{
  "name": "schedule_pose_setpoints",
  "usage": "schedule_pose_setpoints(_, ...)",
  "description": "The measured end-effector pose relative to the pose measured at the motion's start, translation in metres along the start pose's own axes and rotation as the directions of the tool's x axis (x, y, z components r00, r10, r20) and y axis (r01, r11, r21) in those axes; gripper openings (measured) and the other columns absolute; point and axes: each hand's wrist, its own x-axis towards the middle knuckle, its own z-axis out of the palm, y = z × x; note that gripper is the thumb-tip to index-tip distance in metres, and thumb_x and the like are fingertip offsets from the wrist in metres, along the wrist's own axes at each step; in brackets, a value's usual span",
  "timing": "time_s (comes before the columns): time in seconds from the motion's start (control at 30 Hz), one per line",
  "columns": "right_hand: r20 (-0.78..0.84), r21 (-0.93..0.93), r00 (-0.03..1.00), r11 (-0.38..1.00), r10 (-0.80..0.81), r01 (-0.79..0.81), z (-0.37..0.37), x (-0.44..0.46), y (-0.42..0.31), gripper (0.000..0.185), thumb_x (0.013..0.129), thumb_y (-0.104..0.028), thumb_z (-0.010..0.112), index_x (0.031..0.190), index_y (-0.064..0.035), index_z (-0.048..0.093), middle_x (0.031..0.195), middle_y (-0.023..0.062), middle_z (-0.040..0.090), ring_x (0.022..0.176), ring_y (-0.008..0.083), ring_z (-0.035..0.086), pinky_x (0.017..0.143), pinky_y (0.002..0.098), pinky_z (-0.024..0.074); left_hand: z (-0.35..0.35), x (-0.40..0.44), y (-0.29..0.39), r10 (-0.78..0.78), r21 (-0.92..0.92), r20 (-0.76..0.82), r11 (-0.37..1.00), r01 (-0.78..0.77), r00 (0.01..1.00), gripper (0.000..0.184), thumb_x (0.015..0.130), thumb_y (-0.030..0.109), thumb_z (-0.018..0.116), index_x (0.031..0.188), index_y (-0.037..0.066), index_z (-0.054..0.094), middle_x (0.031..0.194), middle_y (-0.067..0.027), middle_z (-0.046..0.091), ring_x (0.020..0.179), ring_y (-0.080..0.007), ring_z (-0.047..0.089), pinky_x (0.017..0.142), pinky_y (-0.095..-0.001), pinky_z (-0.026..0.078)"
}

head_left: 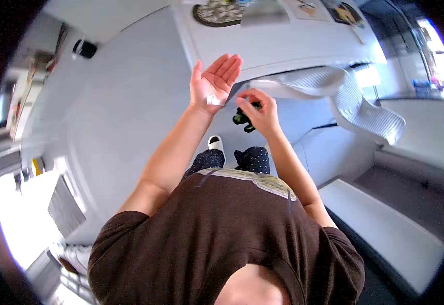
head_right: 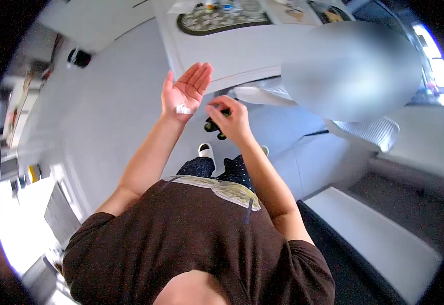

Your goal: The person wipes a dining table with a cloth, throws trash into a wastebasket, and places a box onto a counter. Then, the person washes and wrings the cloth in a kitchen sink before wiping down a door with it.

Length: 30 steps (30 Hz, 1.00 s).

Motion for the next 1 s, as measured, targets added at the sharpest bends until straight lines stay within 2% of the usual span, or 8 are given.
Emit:
schedule_pose_setpoints(0.17, -0.165, -0.291, 0.978, 0.954, -0.124, 0.072, -0.075, -0.047, -0.054, 0.023, 0.074, -0.012, 0.075, 0.097, -0.0074, 0.070, 0.065, 0.0074, 0.062, 0.060, 0.0122, 0.059, 0.057, 0.0271, 0.0467, 0.066, 0.017, -0.116, -0.060, 0.355, 0.016, 0.933, 0.051, 0.998, 0.063, 0.097, 0.045, 0.029, 0.121, -0.010, 0.048, 0.126, -0.0267, 0.053, 0.119, -0.0369, 0.052, 0.103, -0.0435, 0.043)
schedule_pose_setpoints(0.27, -0.315, -0.246, 0.925, 0.959, -0.214, 0.139, -0.134, -0.077, -0.051, 0.014, 0.077, -0.007, 0.072, 0.088, -0.0003, 0.069, 0.064, -0.0005, 0.060, 0.060, 0.0051, 0.052, 0.057, 0.0211, 0.0438, 0.098, 0.016, -0.192, -0.073, 0.551, 0.086, 0.834, 0.013, 0.994, 0.064, 0.098, 0.046, 0.026, 0.120, -0.008, 0.050, 0.121, -0.0260, 0.057, 0.116, -0.0349, 0.055, 0.101, -0.0408, 0.044)
schedule_pose_setpoints(0.37, -0.439, -0.141, 0.889, 0.987, -0.129, 0.074, -0.199, -0.111, -0.045, 0.011, 0.075, -0.008, 0.071, 0.084, -0.0018, 0.069, 0.069, 0.0095, 0.065, 0.061, 0.0129, 0.061, 0.061, 0.0268, 0.0494, 0.120, 0.014, -0.261, -0.198, 0.542, 0.118, 0.834, 0.104, 0.973, 0.064, 0.098, 0.046, 0.025, 0.120, -0.008, 0.051, 0.119, -0.0251, 0.059, 0.115, -0.0344, 0.056, 0.100, -0.0405, 0.044)
schedule_pose_setpoints(0.63, -0.698, 0.185, 0.711, 0.981, 0.088, 0.060, -0.378, -0.240, -0.025, 0.008, 0.078, -0.005, 0.070, 0.081, 0.0022, 0.071, 0.066, -0.0008, 0.062, 0.063, 0.0037, 0.054, 0.056, 0.0190, 0.0435, 0.143, -0.009, -0.460, -0.560, 0.528, 0.088, 0.727, 0.438, 0.824, 0.057, 0.099, 0.046, 0.032, 0.121, -0.004, 0.052, 0.120, -0.0237, 0.058, 0.117, -0.0323, 0.055, 0.102, -0.0434, 0.042)
schedule_pose_setpoints(0.7, -0.712, 0.158, 0.699, 0.985, 0.068, 0.065, -0.401, -0.256, -0.021, 0.008, 0.079, -0.006, 0.070, 0.081, 0.0017, 0.071, 0.067, -0.0013, 0.062, 0.063, 0.0031, 0.053, 0.056, 0.0182, 0.0427, 0.145, -0.012, -0.486, -0.574, 0.515, 0.057, 0.718, 0.469, 0.817, 0.051, 0.098, 0.043, 0.042, 0.116, -0.001, 0.057, 0.105, -0.0174, 0.064, 0.099, -0.0251, 0.062, 0.089, -0.0359, 0.049)
schedule_pose_setpoints(0.8, -0.730, 0.081, 0.683, 0.993, -0.003, 0.091, -0.421, -0.263, -0.017, 0.009, 0.079, -0.007, 0.070, 0.082, 0.0021, 0.071, 0.066, -0.0012, 0.062, 0.061, 0.0036, 0.054, 0.054, 0.0190, 0.0428, 0.140, -0.009, -0.503, -0.744, 0.931, 0.076, 0.291, 0.220, 0.664, 0.029, 0.087, 0.031, 0.068, 0.097, 0.004, 0.063, 0.070, 0.0011, 0.056, 0.059, -0.0044, 0.048, 0.053, -0.0190, 0.039)
schedule_pose_setpoints(0.9, -0.695, 0.054, 0.719, 0.997, -0.008, 0.063, -0.427, -0.256, -0.015, 0.010, 0.080, -0.008, 0.071, 0.081, 0.0025, 0.070, 0.065, -0.0008, 0.062, 0.061, 0.0040, 0.054, 0.054, 0.0194, 0.0431, 0.147, -0.020, -0.490, -0.735, 0.989, 0.023, 0.117, 0.093, 0.678, 0.025, 0.083, 0.027, 0.073, 0.091, 0.005, 0.064, 0.068, 0.0026, 0.056, 0.057, -0.0048, 0.047, 0.054, -0.0179, 0.041)
schedule_pose_setpoints(1.0, -0.645, -0.037, 0.760, 0.997, -0.080, 0.074, -0.411, -0.233, -0.014, 0.012, 0.080, -0.009, 0.071, 0.079, 0.0027, 0.069, 0.064, -0.0007, 0.061, 0.060, 0.0045, 0.054, 0.054, 0.0198, 0.0433, 0.142, -0.019, -0.458, -0.681, 0.985, 0.065, 0.163, 0.064, 0.730, 0.021, 0.080, 0.020, 0.076, 0.087, 0.006, 0.063, 0.071, -0.0006, 0.061, 0.058, -0.0063, 0.052, 0.055, -0.0195, 0.044)
